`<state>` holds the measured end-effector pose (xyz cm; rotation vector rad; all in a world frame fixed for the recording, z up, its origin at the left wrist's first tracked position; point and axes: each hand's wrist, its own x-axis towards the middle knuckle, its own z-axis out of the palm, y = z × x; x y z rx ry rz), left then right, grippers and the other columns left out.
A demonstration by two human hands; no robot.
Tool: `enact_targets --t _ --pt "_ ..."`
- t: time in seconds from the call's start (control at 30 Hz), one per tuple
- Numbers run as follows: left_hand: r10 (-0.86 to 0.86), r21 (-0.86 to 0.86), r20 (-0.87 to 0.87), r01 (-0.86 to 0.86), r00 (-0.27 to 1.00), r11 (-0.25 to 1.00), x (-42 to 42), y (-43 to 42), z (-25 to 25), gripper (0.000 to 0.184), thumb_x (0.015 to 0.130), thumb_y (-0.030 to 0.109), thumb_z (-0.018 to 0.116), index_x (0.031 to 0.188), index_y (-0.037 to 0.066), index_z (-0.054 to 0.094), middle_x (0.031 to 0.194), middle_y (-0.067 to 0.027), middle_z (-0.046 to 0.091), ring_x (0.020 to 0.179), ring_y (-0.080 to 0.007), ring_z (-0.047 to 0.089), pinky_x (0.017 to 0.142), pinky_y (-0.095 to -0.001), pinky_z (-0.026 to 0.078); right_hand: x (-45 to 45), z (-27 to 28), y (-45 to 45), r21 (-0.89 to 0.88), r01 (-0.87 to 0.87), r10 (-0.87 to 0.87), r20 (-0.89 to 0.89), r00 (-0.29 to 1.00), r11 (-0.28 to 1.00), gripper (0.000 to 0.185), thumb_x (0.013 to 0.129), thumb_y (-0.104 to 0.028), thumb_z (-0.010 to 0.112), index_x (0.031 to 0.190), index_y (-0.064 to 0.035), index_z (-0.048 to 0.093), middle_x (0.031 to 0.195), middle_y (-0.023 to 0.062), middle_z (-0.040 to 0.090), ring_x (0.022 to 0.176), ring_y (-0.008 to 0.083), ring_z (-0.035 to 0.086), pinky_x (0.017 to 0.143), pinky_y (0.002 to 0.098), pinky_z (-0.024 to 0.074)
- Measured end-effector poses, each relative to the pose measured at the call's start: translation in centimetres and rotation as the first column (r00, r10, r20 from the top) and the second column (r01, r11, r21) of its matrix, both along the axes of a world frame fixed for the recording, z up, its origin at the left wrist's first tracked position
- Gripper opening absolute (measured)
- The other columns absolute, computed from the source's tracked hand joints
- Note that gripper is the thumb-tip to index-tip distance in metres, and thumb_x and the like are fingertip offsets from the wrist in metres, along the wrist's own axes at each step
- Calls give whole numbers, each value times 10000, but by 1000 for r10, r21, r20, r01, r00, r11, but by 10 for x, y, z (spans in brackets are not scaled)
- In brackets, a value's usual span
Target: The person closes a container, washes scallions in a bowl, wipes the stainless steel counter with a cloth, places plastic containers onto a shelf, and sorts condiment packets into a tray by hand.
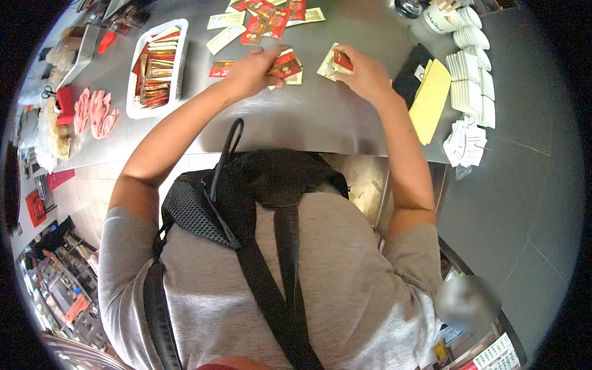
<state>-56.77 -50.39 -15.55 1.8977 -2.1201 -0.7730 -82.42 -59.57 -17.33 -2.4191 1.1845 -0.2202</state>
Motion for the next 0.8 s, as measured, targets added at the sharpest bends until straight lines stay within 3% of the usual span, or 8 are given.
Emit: enact_targets --t 0.3,0.43,0.47,0.53,0.6,0.63,0.73,0.8 --pt "-82 -88 147 95 986 992 3 -5 -18 452 714 233 805 1099 100 608 1021 -105 638 1118 -313 561 898 -417 492 31 20 -42 -58 -397 320 -490 811 916 335 730 -139 747 1052 -106 660 1011 92 646 989 328 613 828 424 503" --pt "-145 -89 54 150 988 985 22 3 -29 483 778 194 770 1200 110 551 974 -91 658 1072 -248 586 845 -411 499 9 -8 -56 -38 -232 223 -169 960 972 358 773 -209 739 1110 -120 657 935 117 634 886 296 638 753 397 514" --pt "-74 -57 -215 63 974 996 30 5 -29 498 792 196 766 1222 97 537 994 -82 659 1054 -217 590 853 -385 494 2 -22 -63 71 -111 114 -39 993 991 342 801 -210 722 1121 -112 649 910 110 633 841 277 639 716 394 510" --pt "94 64 -677 -69 730 996 45 12 -7 528 820 199 758 1267 71 509 1033 -62 661 1018 -156 597 870 -334 485 11 -25 -67 508 -10 -215 383 899 861 322 847 -204 691 1144 -93 630 879 89 634 758 228 623 644 381 488" --pt "229 195 -901 -127 367 973 65 22 24 503 845 140 745 1279 24 519 1132 -69 659 1001 -151 629 874 -307 502 21 -21 -52 844 -349 -743 529 410 408 314 883 -193 665 1168 -72 607 866 60 638 683 170 586 576 361 453" --pt "358 330 -913 -159 197 930 78 25 36 477 854 150 739 1263 26 528 1118 -70 662 1002 -151 633 878 -324 514 49 7 -21 781 -539 -831 501 240 316 292 918 -196 616 1175 -62 583 873 14 633 689 115 534 571 311 412" --pt "543 581 -801 -105 -253 807 123 38 62 382 880 193 717 1195 38 565 1070 -66 669 985 -153 652 869 -373 554 117 32 42 598 -795 -939 323 121 103 273 934 -257 575 1123 -63 601 855 8 625 748 126 514 623 291 398" --pt "581 623 -778 -167 -241 764 139 49 69 336 886 227 712 1146 54 587 1000 -61 678 893 -158 678 795 -347 585 156 25 67 423 -906 -940 319 121 26 336 906 -292 578 1134 -46 582 870 -4 578 877 158 482 690 287 375"
